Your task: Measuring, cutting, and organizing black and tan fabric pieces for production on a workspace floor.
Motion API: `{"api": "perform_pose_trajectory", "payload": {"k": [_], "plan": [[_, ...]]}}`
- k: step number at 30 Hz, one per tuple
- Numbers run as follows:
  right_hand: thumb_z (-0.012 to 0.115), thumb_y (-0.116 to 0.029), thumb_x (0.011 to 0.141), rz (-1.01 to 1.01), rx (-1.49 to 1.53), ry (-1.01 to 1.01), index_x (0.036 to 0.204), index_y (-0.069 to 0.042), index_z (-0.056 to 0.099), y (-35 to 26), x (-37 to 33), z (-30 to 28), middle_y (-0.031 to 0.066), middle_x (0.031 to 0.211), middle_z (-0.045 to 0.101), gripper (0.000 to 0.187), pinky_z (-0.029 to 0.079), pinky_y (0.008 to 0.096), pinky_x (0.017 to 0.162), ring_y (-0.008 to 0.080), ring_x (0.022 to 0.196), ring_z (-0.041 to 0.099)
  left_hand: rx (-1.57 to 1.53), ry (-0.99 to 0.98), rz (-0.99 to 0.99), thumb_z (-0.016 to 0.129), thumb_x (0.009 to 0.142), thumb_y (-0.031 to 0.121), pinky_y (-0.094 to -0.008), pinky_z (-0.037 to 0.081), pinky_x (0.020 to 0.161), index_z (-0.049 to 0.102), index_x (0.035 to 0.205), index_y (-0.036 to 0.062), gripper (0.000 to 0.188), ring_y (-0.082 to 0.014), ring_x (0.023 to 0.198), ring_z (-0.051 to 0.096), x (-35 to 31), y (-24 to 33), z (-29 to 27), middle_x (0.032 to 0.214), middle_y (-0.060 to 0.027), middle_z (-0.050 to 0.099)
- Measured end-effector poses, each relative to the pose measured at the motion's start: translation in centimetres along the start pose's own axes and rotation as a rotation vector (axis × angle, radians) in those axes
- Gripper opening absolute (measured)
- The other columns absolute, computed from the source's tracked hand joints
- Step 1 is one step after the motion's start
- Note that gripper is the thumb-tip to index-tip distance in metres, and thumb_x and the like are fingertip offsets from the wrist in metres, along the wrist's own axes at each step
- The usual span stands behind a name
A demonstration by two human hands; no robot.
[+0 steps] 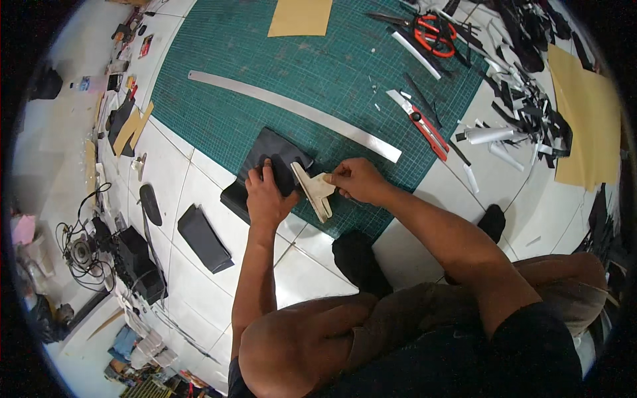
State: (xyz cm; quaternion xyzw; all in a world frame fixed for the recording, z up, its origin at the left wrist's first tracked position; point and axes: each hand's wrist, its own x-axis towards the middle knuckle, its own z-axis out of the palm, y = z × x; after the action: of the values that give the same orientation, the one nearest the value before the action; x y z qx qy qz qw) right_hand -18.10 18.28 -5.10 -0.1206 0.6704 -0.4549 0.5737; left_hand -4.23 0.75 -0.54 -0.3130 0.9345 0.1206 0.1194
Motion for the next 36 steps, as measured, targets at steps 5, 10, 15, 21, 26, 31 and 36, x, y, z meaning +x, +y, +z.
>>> {"api": "perform_pose_trajectory", "payload": {"k": [5, 10, 15, 21, 26, 31, 36], "plan": [[0.072, -0.035, 0.085, -0.107, -0.083, 0.008, 0.09, 0.005, 0.067, -1.7, 2.5, -2.4, 0.0106, 0.071, 0.067, 0.041, 0.051, 0.0303, 0.056, 0.0153, 0.058, 0.063, 0.018, -0.027, -0.042, 0.084, 0.06, 0.026, -0.0471, 0.051, 0.089, 0.036, 0.141, 0.0044, 0.097, -0.0434, 0.113, 0.048, 0.0, 0.1, -0.2, 0.123, -0.023, 0.043], [0.072, -0.03, 0.086, -0.168, -0.305, -0.104, 0.087, 0.003, 0.067, -4.9, 5.9, -3.2, 0.0054, 0.065, 0.061, 0.034, 0.046, 0.0266, 0.05, 0.0114, 0.055, 0.056, -0.001, -0.085, -0.095, 0.086, 0.058, 0.027, -0.0464, 0.053, 0.087, 0.035, 0.142, 0.0047, 0.101, -0.0425, 0.113, 0.048, 0.2, 0.3, -0.9, 0.123, -0.0228, 0.043], [0.073, -0.029, 0.086, -0.166, -0.236, -0.131, 0.086, 0.002, 0.067, -6.6, 8.7, -3.0, 0.003, 0.064, 0.059, 0.032, 0.043, 0.0257, 0.047, 0.0097, 0.053, 0.053, -0.012, -0.061, -0.044, 0.085, 0.059, 0.03, -0.0466, 0.054, 0.084, 0.035, 0.141, 0.0045, 0.099, -0.0415, 0.109, 0.049, 0.3, 0.2, -0.5, 0.12, -0.0225, 0.043], [0.072, -0.031, 0.087, -0.175, -0.359, -0.166, 0.083, 0.002, 0.068, -9.1, 11.8, -1.7, 0.0011, 0.063, 0.057, 0.033, 0.041, 0.0252, 0.046, 0.0085, 0.052, 0.051, -0.006, -0.097, -0.058, 0.085, 0.061, 0.033, -0.0437, 0.054, 0.086, 0.036, 0.141, 0.0021, 0.099, -0.0402, 0.112, 0.048, 0.1, -0.2, -0.9, 0.122, -0.0221, 0.043], [0.072, -0.035, 0.087, -0.21, -0.358, -0.2, 0.086, 0.001, 0.068, -10.2, 12.5, -2.0, 0.0007, 0.063, 0.056, 0.036, 0.041, 0.0248, 0.049, 0.009, 0.055, 0.049, 0.011, -0.089, -0.033, 0.084, 0.062, 0.034, -0.0406, 0.054, 0.089, 0.035, 0.142, 0.0007, 0.099, -0.0401, 0.116, 0.046, 0.0, -0.3, -0.6, 0.126, -0.0227, 0.042], [0.073, -0.038, 0.084, -0.195, -0.357, -0.253, 0.088, 0.003, 0.068, -9.9, 11.6, -2.4, 0.0036, 0.067, 0.059, 0.042, 0.045, 0.0279, 0.052, 0.012, 0.057, 0.053, 0.013, -0.116, -0.055, 0.084, 0.063, 0.034, -0.0404, 0.054, 0.09, 0.035, 0.142, 0.0008, 0.098, -0.0409, 0.121, 0.044, 0.0, -0.4, -1.0, 0.13, -0.0236, 0.041], [0.074, -0.039, 0.084, -0.176, -0.317, -0.26, 0.088, 0.003, 0.068, -9.4, 11.4, -3.5, 0.0031, 0.066, 0.058, 0.043, 0.046, 0.0275, 0.052, 0.0116, 0.057, 0.053, -0.009, -0.143, -0.074, 0.084, 0.063, 0.035, -0.041, 0.054, 0.09, 0.035, 0.141, 0.0008, 0.099, -0.0406, 0.121, 0.044, 0.3, 0.1, -1.0, 0.129, -0.0232, 0.042]]}}
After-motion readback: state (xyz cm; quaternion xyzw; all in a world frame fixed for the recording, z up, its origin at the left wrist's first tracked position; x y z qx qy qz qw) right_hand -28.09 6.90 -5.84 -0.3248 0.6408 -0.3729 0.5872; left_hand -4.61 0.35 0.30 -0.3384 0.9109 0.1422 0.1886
